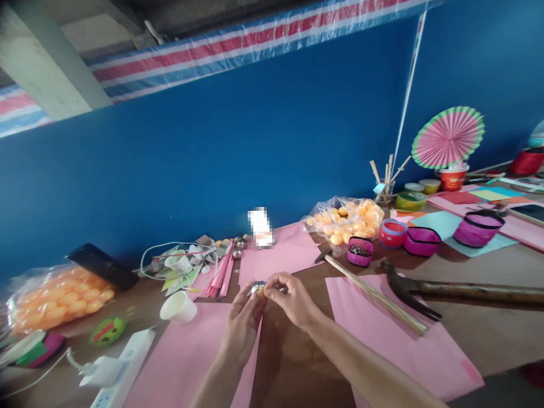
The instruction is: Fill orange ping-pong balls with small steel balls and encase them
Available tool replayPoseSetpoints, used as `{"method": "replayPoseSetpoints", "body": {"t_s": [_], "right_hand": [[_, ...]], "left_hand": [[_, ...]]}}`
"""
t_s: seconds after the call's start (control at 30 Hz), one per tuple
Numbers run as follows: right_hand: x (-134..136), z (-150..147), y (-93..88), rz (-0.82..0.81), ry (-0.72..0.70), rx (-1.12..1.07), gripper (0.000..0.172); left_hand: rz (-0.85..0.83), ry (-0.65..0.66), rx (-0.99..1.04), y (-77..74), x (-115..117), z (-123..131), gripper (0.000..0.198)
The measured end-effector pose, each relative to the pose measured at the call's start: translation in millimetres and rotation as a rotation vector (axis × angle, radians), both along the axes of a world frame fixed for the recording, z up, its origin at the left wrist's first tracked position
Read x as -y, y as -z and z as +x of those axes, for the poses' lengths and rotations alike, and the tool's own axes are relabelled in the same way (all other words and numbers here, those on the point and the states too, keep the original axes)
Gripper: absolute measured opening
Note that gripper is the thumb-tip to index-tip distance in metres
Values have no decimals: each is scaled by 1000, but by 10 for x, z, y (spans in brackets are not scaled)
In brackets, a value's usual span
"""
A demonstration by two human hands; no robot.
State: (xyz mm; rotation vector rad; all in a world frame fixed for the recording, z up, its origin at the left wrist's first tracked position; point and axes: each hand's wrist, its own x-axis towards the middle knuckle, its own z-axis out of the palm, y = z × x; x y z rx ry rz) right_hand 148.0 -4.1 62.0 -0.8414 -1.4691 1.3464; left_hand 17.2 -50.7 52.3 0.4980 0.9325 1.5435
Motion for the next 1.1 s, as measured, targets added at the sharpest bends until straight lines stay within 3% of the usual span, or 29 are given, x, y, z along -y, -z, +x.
{"method": "replayPoseSetpoints", "body": {"t_s": [0.27,1.1], "right_hand": [[-34,-5,34,-183,-144,-206,26],[-9,10,-22,-193,-178,-162,29]], "left_hand": [[37,13,-58,19,-51,20,42],[48,-35,-295,-4,-33,11,44]]}}
